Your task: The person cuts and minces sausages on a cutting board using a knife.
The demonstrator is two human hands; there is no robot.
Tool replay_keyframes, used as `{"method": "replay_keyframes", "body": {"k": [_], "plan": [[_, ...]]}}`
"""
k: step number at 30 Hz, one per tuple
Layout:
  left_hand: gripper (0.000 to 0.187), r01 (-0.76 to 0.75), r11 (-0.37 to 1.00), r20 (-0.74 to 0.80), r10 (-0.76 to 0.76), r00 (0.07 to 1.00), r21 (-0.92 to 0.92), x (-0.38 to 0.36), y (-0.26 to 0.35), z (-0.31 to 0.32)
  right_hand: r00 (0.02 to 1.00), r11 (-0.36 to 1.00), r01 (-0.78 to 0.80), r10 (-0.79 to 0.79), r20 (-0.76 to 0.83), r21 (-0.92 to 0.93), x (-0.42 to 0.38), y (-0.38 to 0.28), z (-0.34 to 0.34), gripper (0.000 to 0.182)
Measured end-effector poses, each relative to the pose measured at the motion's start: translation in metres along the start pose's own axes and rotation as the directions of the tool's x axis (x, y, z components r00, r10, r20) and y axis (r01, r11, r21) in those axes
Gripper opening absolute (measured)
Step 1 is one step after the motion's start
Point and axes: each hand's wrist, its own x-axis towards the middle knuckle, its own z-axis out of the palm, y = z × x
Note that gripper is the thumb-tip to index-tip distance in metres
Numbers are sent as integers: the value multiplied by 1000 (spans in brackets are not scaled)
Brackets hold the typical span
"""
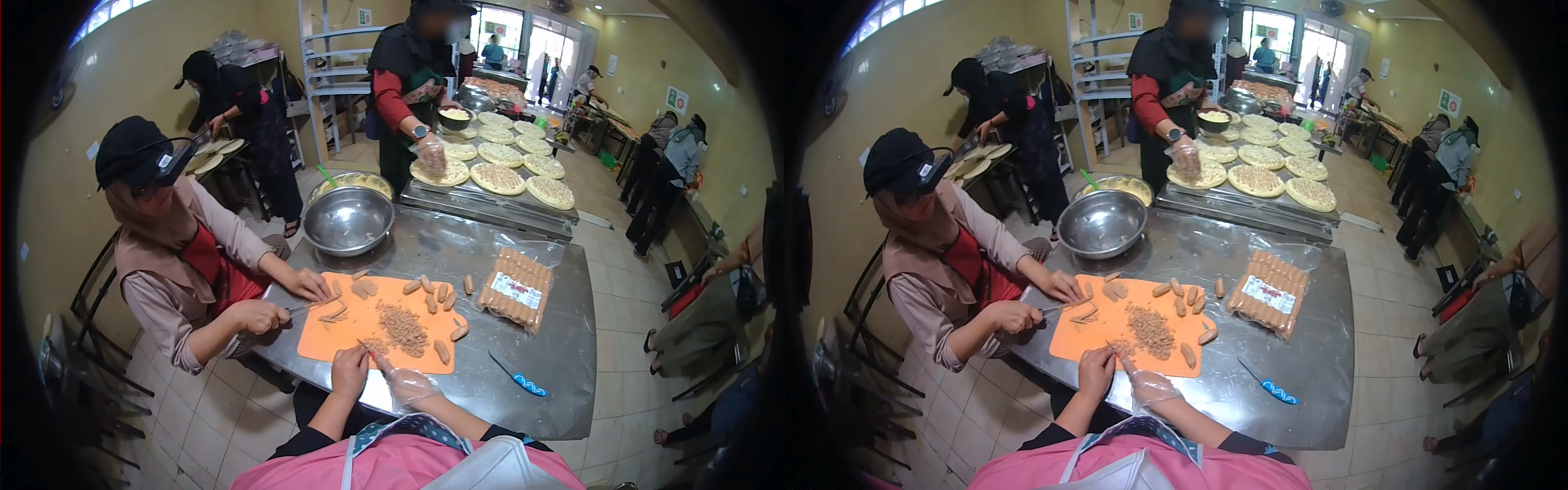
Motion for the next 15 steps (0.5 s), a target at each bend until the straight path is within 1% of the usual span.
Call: {"method": "replay_keyframes", "body": {"k": [3,8,12,14,15], "plan": [[12,5,1000,10,-5,1000,21,-1,-1,0,999,1000,21,-21,-30,-11,0,0,2,64],[13,11,999,-6,-11,1000,44,-2,-2,2,998,999,49,-50,-32,-11,1,5,9,59],[12,5,999,-8,-5,1000,42,-1,1,0,999,1000,11,-12,-47,-25,-14,-3,2,61],[11,-2,999,-21,2,1000,41,0,0,0,997,998,-60,61,48,-12,-22,-6,-3,63],[11,-5,999,-28,6,1000,39,0,0,-1,997,998,-59,59,43,-17,-25,-4,-3,63]]}}
